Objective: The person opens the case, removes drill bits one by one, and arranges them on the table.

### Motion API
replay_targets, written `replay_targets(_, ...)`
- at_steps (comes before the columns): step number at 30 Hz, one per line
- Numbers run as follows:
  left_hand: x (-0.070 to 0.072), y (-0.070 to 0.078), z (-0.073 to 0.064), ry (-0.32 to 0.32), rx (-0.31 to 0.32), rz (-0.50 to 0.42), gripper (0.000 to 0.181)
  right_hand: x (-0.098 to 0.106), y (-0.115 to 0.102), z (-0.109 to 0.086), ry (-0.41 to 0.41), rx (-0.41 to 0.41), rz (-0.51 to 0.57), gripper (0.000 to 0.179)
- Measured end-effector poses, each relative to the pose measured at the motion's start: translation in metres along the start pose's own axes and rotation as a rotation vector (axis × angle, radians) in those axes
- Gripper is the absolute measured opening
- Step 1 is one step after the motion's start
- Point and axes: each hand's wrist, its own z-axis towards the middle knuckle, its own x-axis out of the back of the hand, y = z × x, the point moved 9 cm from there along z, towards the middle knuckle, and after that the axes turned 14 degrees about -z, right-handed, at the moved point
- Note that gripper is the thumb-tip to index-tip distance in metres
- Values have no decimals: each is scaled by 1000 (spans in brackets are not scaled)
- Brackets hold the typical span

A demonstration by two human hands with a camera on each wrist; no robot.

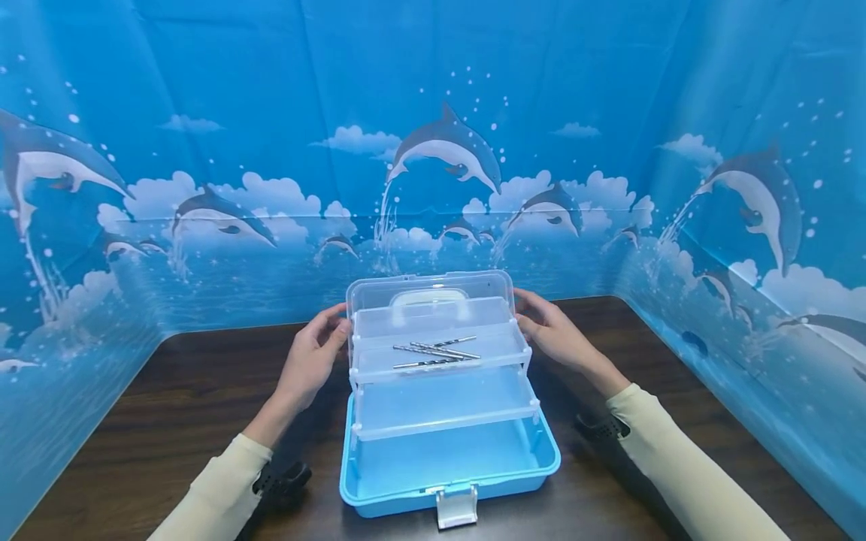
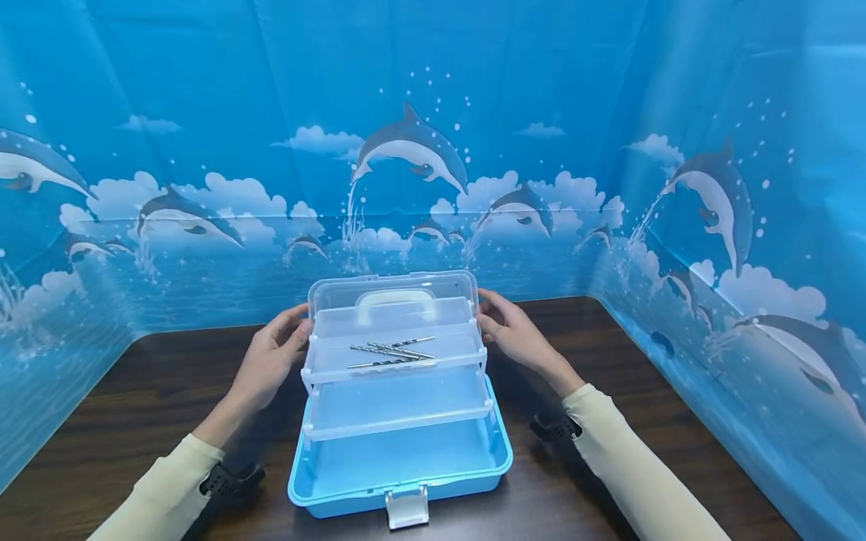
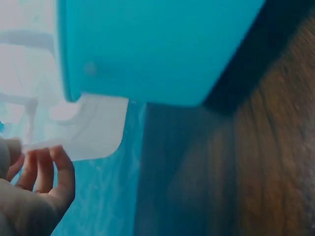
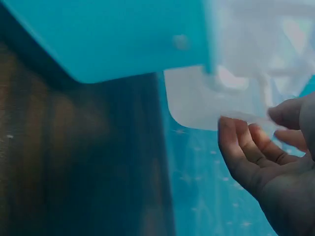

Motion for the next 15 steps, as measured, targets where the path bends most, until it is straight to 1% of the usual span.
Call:
replay_targets(3, 1, -14, -1, -39, 90, -13, 53, -16, 13, 1, -53, -40, -5, 57)
replay_targets(7, 1, -30, -3, -79, 216, -58, 54, -28, 26, 0, -59, -98, 38, 53)
replay_targets(11, -1, -42, -5, -127, 350, -121, 57, -34, 35, -1, -69, -164, 62, 48)
replay_targets(13, -3, -47, -8, -145, 399, -152, 59, -37, 39, -1, -85, -191, 73, 46)
replay_targets(15, -3, -51, -10, -144, 432, -187, 59, -40, 43, -1, -105, -205, 76, 45)
